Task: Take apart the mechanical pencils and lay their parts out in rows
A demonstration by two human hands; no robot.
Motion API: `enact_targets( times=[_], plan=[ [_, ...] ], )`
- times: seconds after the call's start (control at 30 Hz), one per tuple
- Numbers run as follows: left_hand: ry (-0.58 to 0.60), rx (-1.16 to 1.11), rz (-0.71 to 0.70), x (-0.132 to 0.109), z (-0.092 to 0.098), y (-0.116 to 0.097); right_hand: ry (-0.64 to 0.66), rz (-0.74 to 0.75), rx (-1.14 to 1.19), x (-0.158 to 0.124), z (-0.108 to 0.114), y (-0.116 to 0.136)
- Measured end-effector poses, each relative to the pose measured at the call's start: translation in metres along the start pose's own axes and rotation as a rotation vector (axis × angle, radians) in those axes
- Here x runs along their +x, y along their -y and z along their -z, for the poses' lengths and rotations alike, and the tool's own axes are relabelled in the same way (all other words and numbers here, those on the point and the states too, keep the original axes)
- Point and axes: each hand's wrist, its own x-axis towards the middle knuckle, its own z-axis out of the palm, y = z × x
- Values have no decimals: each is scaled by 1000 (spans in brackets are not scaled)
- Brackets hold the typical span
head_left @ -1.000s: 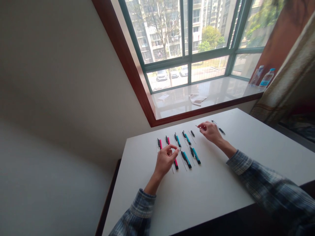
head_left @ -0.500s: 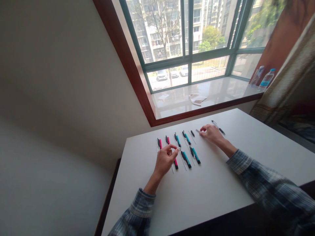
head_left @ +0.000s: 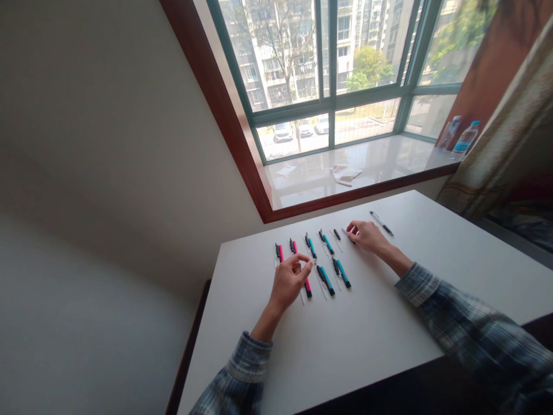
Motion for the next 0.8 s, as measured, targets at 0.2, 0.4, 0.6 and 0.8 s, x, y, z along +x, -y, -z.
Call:
enact_targets(
  times=[0.2, 0.4, 0.6, 0.8],
  plan=[
    [-7, 3, -7, 1, 0, 0, 41, 22, 21, -2, -2, 6],
    [4, 6, -4, 1, 2, 1, 54, 15, 27, -3, -2, 8],
    [0, 8, -2, 1, 1, -2, 67, 29, 66, -7, -2, 14],
    [3, 17, -5, 1, 1, -3, 65, 30, 90, -9, -3, 16]
  ],
)
